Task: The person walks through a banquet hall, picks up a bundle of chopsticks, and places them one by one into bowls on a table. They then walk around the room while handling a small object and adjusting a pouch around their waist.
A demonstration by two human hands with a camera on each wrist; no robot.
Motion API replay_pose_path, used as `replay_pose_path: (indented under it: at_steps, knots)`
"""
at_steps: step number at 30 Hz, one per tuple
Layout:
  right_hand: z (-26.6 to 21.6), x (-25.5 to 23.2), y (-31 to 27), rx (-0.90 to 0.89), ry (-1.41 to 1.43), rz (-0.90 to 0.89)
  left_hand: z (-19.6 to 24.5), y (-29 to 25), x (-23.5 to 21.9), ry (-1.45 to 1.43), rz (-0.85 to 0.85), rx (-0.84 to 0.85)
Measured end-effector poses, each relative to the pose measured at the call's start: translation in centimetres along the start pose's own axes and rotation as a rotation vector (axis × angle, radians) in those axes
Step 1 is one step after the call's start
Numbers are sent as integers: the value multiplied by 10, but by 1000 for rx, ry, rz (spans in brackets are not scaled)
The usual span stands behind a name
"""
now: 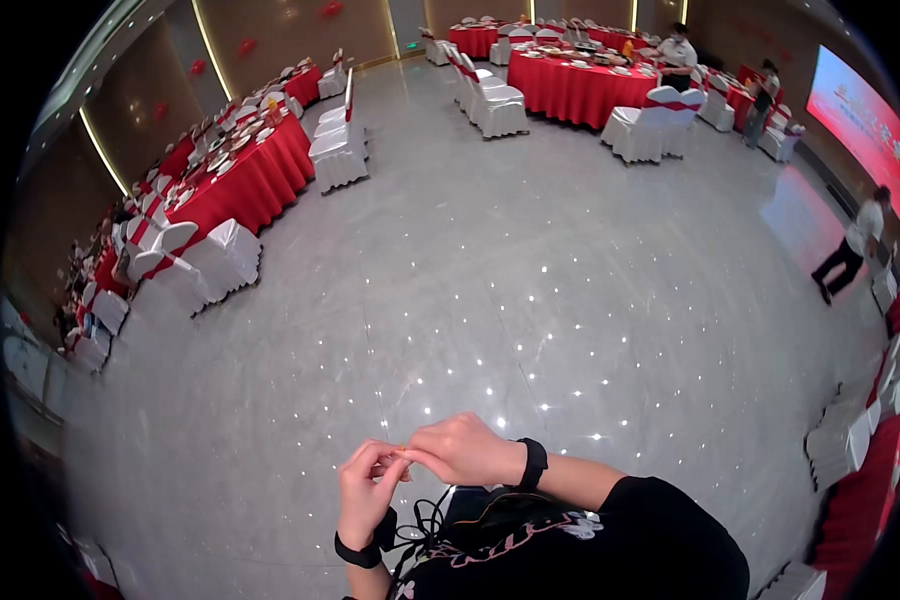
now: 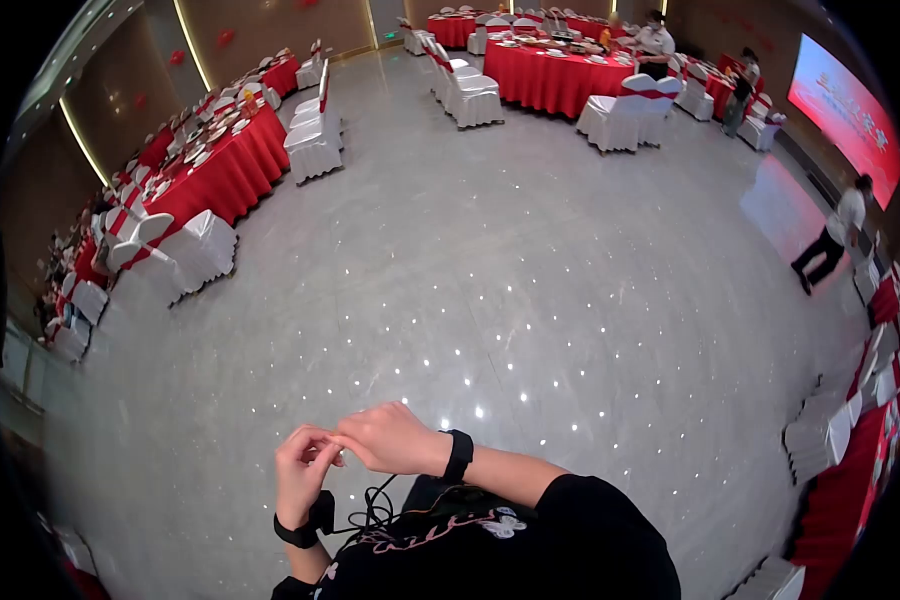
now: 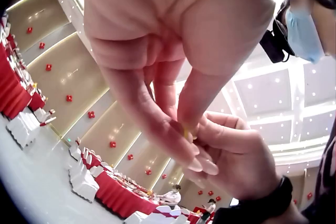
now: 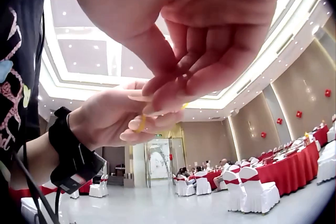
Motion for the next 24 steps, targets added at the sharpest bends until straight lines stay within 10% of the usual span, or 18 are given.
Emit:
replay_pose_path:
  at_steps: [9,18,24]
  knots:
    - [217,-72,243,-169,-76,39,-82,320,-33,9,55,109]
    - [466,-158,463,352,450,-90,-139,646,-44,-310,-132,50]
    - [642,-206,599,330,678,-51,-201,874,-32,-468,-63,164]
Point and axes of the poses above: each hand's wrist, its own y-axis towards the middle knuckle, its own x-axis out of the palm, z = x × y, the point moved 10 cm from there along y, towards the middle knuckle, and after that the axes turned 9 degrees about y, right-handed, at the moved point
